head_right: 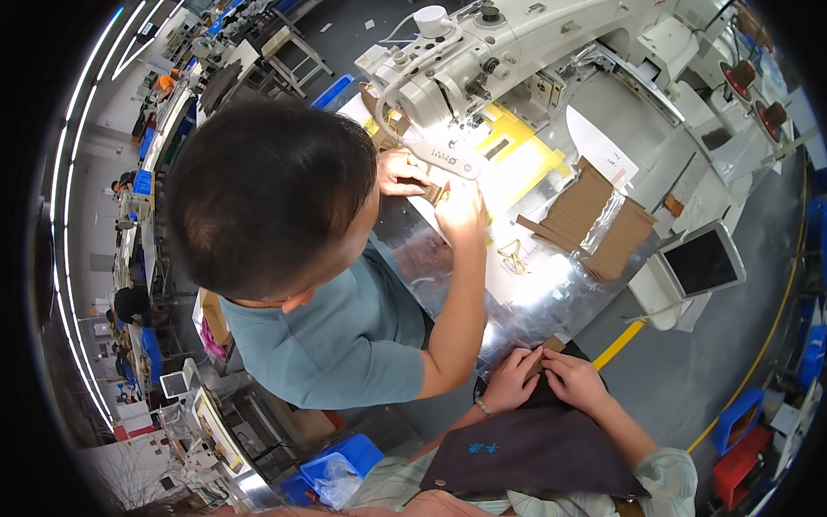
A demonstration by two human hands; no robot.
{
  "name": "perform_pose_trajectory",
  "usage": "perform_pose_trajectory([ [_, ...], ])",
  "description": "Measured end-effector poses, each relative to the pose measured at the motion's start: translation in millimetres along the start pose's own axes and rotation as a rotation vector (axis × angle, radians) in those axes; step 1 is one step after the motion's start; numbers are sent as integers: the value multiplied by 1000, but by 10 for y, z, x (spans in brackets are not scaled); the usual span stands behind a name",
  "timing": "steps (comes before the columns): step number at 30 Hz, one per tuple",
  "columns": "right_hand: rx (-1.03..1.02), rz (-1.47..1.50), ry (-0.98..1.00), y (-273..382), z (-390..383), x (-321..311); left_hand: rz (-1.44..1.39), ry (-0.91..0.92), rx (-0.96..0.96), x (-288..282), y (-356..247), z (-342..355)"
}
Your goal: Sewing leather or heavy fabric straps using an industrial sewing machine.
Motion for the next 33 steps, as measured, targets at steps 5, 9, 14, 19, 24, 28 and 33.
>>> perform_pose_trajectory([
  [5,38,47,15,-6,8,17,-18,16,32,-12,17,18],
  [9,21,19,-23,2,16,32,-20,11,36,-27,23,14],
  [14,31,15,-38,13,13,39,-32,31,21,-30,31,16],
  [19,29,6,-40,21,7,40,-12,27,34,-37,37,19],
  [24,31,11,-47,32,8,42,-12,27,31,-33,41,16],
  [28,20,16,-51,45,10,30,-21,29,22,-27,45,10],
  [33,26,16,-38,44,9,29,-25,28,17,-31,37,4],
])
Point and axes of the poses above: each hand's wrist, its own z-axis towards the middle knuckle, its own x-axis out of the palm, y = z × x, the point moved 2 cm from there along z, towards the middle knuckle, and after that the axes turned 10 degrees about -z, right-handed, at the moved point
